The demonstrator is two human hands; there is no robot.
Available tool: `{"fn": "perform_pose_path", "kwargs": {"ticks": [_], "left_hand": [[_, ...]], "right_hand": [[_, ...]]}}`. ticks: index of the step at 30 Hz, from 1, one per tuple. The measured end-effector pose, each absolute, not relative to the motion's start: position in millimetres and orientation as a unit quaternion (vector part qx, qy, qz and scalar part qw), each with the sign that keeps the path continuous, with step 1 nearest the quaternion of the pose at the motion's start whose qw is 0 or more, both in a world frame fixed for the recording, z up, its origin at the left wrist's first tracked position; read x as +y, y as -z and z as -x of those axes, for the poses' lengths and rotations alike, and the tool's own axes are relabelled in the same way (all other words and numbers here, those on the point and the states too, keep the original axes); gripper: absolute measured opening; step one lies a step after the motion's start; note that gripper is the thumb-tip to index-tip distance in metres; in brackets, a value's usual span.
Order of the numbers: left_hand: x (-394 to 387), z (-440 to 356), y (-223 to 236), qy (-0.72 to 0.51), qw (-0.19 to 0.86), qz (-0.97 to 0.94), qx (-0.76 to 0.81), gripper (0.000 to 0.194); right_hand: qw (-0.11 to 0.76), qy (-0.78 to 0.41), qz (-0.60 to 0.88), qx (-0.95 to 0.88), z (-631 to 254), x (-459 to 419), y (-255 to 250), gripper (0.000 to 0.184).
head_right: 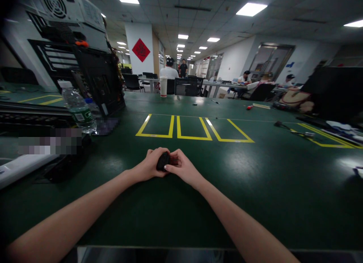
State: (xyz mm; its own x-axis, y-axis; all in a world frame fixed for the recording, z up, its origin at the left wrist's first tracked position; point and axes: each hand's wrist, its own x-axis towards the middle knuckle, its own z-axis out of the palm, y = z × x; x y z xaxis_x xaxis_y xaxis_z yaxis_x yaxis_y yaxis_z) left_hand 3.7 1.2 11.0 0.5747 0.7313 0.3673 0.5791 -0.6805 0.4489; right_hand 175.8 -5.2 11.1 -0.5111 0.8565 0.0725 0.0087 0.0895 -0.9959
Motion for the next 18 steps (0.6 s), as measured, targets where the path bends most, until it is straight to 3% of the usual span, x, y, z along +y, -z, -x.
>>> {"fn": "perform_pose_path", "kwargs": {"ticks": [7, 13, 18], "left_hand": [[-0.5, -2.4, -15.5, -0.258, 0.162, -0.877, 0.372, 0.051], [0.5, -3.1, -12.5, -0.263, 0.158, -0.873, 0.38, 0.053], [1.1, -3.3, -10.8, -0.269, 0.151, -0.875, 0.374, 0.051]], "right_hand": [[0.375, -0.554, 0.37, -0.645, -174.8, -3.7, -7.4, 0.022], [0.363, -0.547, 0.403, -0.638, -175.7, -2.7, -6.6, 0.031], [0.355, -0.577, 0.362, -0.641, -177.0, -4.9, -10.4, 0.026]]}}
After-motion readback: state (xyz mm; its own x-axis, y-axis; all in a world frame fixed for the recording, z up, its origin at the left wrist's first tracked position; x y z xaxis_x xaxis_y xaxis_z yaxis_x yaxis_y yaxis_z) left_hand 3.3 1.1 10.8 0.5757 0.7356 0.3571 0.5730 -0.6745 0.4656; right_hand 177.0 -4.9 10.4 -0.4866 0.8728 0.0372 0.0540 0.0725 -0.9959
